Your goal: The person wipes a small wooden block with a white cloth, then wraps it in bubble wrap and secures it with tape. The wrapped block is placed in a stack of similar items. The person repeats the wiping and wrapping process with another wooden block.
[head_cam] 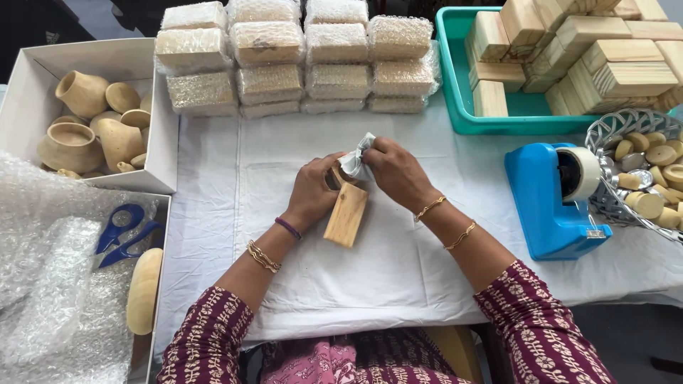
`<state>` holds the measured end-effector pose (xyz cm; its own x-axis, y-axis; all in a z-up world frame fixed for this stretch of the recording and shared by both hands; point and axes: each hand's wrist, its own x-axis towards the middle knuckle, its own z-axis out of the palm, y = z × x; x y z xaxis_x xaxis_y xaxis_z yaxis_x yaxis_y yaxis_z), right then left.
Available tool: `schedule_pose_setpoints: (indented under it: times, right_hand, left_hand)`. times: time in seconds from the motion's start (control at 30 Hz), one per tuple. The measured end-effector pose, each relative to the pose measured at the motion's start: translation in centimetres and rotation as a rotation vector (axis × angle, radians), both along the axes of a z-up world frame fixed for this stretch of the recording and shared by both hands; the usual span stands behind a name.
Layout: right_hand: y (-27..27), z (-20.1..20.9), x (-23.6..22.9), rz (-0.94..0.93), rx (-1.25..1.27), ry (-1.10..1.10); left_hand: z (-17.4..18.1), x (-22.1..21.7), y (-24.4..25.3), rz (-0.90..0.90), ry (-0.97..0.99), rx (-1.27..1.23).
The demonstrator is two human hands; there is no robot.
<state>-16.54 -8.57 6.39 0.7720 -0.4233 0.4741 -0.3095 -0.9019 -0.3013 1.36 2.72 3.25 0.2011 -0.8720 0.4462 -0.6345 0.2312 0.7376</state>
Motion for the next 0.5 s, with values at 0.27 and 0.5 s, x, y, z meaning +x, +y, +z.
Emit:
schedule_pose_setpoints:
  times: [0.27,0.5]
  right_hand:
    - [-2.6,-0.3,-1.9,0.001,0.805,0.044]
    - [-2.6,4.9,-12.3,-0.642,-0.251,0.164]
  left_hand:
    - [-2.3,0.4,-0.6,0.008,-0.182,-0.116]
    - [-1.0,0.6,-0.1,-0.017,-0.085,0.093]
